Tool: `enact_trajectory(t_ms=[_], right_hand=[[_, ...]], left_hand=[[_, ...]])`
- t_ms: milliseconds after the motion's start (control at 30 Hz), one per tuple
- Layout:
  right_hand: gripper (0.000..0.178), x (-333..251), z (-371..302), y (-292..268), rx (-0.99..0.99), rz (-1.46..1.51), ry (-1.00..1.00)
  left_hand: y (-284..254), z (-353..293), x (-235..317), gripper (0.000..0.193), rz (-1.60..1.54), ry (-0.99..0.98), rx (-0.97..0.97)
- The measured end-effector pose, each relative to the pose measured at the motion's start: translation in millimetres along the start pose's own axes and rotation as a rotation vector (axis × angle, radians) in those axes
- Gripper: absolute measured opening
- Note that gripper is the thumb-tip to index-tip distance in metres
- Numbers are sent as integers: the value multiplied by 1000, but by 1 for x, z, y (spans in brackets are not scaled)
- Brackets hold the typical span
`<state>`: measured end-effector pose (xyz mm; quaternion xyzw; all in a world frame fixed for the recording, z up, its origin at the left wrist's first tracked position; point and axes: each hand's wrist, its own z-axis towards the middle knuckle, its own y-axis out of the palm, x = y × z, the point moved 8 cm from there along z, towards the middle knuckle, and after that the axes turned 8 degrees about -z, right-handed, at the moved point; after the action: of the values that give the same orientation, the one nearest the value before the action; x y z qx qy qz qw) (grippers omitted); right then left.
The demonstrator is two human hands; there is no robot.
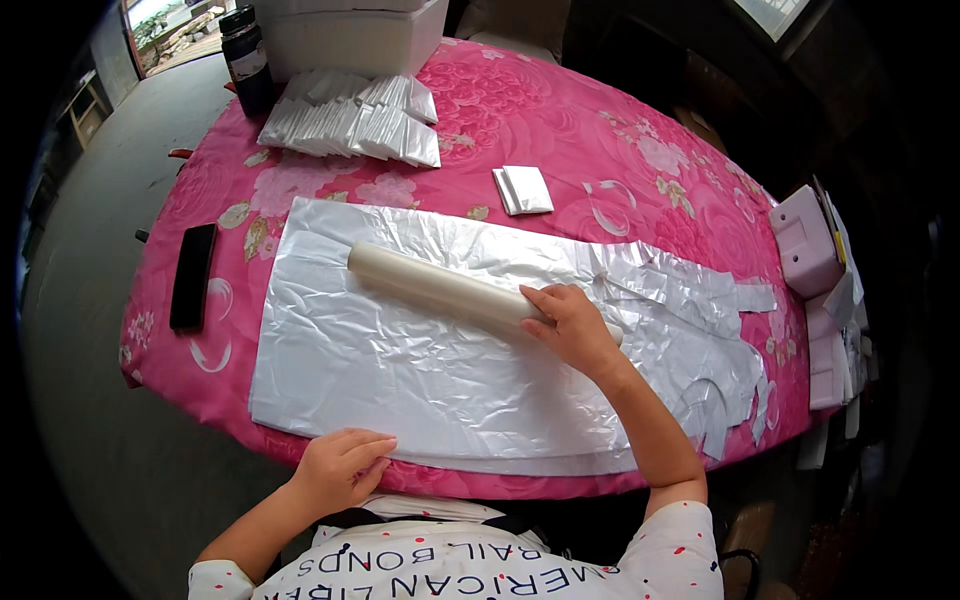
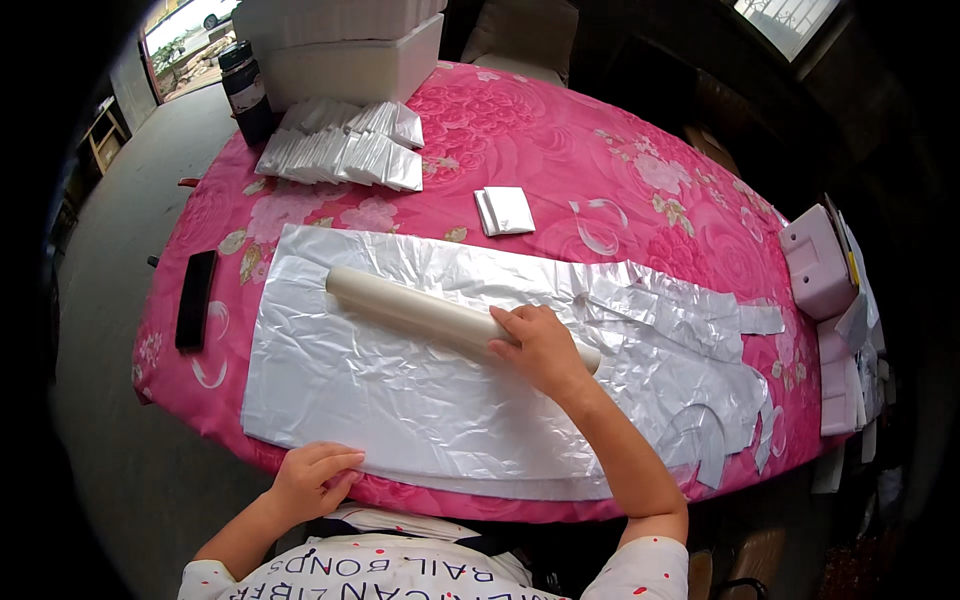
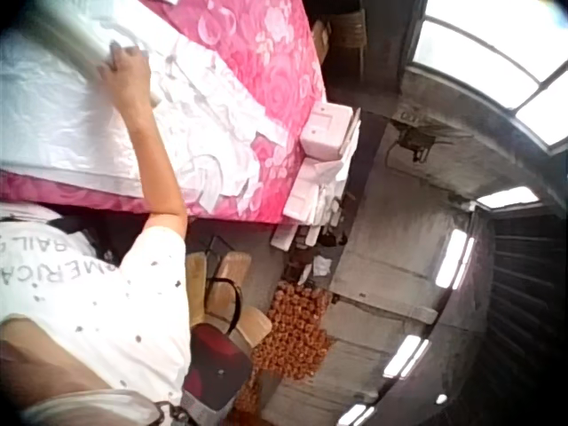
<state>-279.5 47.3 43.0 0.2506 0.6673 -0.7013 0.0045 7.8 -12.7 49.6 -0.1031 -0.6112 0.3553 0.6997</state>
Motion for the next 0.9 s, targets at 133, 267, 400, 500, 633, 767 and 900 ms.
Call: enact_trajectory(t_ms=[133, 267, 400, 500, 633, 767, 900], right_hand=[[44, -28, -65, 17, -102, 143, 127], [47, -32, -113, 31, -8, 162, -124], [54, 26, -131, 32, 43, -253, -11], [51, 93, -142, 8, 104, -236, 132], [45, 204, -183, -30, 293, -266, 359], [39, 283, -240, -60, 349, -497, 707], [21, 302, -259, -72, 386, -732, 693]], left_hand=[[34, 44, 2, 59, 89, -27, -78], [85, 81, 3, 79, 181, 52, -140], [118, 110, 21, 79, 194, 195, -203], [135, 125, 34, 79, 234, 237, -237], [151, 141, 45, 78, 248, 289, -285], [158, 152, 53, 75, 232, 322, -315], [165, 158, 58, 73, 252, 346, -331]])
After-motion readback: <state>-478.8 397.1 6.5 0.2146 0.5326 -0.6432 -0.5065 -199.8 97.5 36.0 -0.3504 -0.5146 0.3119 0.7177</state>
